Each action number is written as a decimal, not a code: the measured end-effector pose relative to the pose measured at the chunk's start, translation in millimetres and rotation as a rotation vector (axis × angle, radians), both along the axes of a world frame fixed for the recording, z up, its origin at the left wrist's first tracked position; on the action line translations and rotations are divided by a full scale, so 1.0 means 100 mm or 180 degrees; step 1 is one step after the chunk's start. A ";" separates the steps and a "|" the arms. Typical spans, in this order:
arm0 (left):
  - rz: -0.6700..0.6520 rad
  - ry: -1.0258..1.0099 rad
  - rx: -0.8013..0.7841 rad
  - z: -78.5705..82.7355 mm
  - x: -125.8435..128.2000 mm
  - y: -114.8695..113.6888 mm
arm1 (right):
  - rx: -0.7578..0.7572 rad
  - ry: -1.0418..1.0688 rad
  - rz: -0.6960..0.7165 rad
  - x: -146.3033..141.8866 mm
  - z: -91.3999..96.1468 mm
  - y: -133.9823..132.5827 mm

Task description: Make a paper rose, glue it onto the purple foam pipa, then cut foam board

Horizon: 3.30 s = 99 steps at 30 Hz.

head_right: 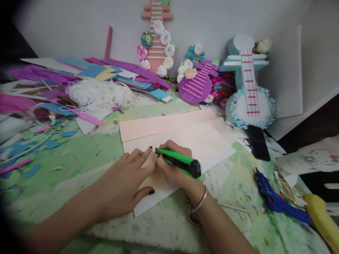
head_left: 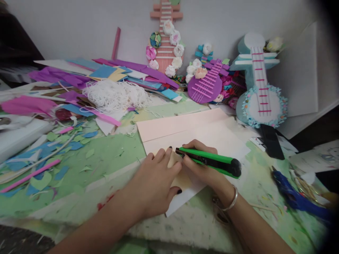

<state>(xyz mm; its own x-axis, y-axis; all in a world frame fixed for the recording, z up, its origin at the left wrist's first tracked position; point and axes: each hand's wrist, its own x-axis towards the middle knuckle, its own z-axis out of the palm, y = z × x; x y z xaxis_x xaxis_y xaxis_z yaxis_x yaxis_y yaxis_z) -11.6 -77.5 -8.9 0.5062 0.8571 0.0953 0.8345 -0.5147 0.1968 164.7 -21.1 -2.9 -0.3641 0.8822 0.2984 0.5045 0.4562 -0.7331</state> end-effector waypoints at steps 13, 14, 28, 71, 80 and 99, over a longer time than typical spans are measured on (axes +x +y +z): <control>0.0019 -0.0061 0.0019 0.00 0.00 0.01 | 0.0065 0.0022 0.0053 0.01 -0.01 -0.02; 0.0017 -0.0086 0.0023 0.00 -0.01 0.01 | 0.0106 0.0014 0.0070 0.02 -0.02 -0.02; 0.0033 -0.0087 0.0025 0.00 -0.01 0.00 | 0.0152 0.0050 0.0052 0.00 -0.03 -0.03; 0.0058 0.0183 0.0055 0.03 0.00 -0.01 | 0.0077 0.0242 0.0156 0.07 -0.02 -0.12; 0.0078 0.0111 0.0039 0.00 -0.01 -0.02 | 0.0037 0.0225 0.0090 0.08 -0.01 -0.15; 0.0110 0.0193 0.0039 -0.02 -0.03 0.01 | 0.0127 0.0196 0.0081 0.10 -0.04 -0.20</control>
<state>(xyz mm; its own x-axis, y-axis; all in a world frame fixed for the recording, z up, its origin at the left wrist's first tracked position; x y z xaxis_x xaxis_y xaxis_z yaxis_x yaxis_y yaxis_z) -14.1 -76.8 -11.0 0.4815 0.8731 0.0760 0.8619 -0.4875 0.1393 174.3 -41.6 -7.1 -0.3662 0.8600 0.3555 0.4469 0.4976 -0.7434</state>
